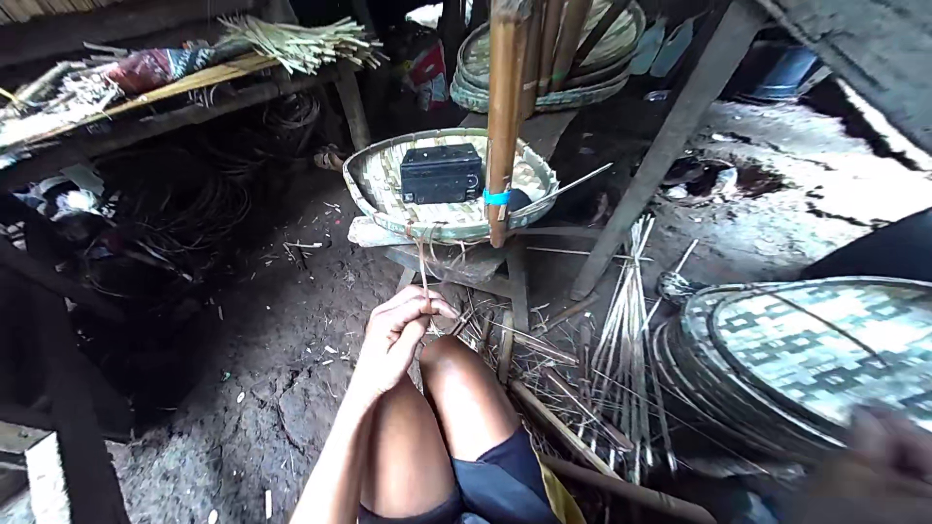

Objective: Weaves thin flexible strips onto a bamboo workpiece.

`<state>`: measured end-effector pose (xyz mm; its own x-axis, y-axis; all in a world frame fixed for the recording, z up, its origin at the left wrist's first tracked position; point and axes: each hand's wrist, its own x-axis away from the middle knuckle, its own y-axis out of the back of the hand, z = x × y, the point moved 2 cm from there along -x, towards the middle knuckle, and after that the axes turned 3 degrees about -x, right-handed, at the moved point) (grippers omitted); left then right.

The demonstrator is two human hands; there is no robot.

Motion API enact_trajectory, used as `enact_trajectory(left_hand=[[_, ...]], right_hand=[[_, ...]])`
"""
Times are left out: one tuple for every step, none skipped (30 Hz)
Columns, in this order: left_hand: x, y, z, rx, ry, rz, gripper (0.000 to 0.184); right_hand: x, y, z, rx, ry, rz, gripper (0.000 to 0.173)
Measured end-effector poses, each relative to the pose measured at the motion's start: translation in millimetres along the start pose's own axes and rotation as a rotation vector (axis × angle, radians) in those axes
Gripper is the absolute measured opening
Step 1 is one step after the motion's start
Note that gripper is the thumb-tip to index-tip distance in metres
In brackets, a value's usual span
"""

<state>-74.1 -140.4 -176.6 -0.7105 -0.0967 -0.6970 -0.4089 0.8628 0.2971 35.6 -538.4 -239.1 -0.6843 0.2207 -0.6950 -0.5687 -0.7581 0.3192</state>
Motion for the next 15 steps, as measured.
enact_trajectory(left_hand=[[-2, -4, 7, 0.077, 0.031, -0.033, 0.033], [-4, -8, 14, 0.180, 0.073, -0.081, 0.032], [-5, -12, 19, 0.286, 0.120, -0.133, 0.031], [-6, -16, 22, 0.362, 0.168, -0.176, 0.027], [-7, -19, 24, 0.397, 0.206, -0.195, 0.022], [-8, -21, 25, 0.396, 0.232, -0.199, 0.019], [-10, -21, 25, 0.357, 0.255, -0.200, 0.023], [-11, -20, 24, 0.299, 0.270, -0.197, 0.029], [-12, -17, 22, 0.242, 0.277, -0.195, 0.031], [-14, -14, 20, 0.199, 0.275, -0.204, 0.031], [-15, -12, 18, 0.180, 0.276, -0.220, 0.029], [-16, -10, 15, 0.178, 0.278, -0.236, 0.028], [-17, -9, 13, 0.200, 0.297, -0.242, 0.026], [-19, -10, 11, 0.239, 0.333, -0.236, 0.026], [-21, -11, 9, 0.281, 0.377, -0.222, 0.025]], right_hand=[[9, -34, 11, -0.218, -0.027, 0.039, 0.028], [18, -70, 34, -0.446, -0.086, 0.112, 0.026], [27, -104, 68, -0.675, -0.159, 0.210, 0.023], [36, -133, 105, -0.884, -0.250, 0.309, 0.020], [43, -156, 140, -1.066, -0.345, 0.384, 0.018], [48, -175, 170, -1.231, -0.455, 0.451, 0.017], [50, -189, 193, -1.384, -0.579, 0.502, 0.016], [50, -198, 209, -1.486, -0.702, 0.559, 0.017], [50, -205, 220, -1.570, -0.812, 0.622, 0.020], [49, -210, 225, -1.628, -0.893, 0.684, 0.023], [48, -212, 227, -1.670, -0.935, 0.745, 0.026], [48, -214, 227, -1.722, -0.946, 0.794, 0.031], [50, -217, 225, -1.776, -0.934, 0.815, 0.035], [50, -219, 223, -1.813, -0.918, 0.809, 0.039], [49, -220, 221, -1.828, -0.912, 0.772, 0.039]])
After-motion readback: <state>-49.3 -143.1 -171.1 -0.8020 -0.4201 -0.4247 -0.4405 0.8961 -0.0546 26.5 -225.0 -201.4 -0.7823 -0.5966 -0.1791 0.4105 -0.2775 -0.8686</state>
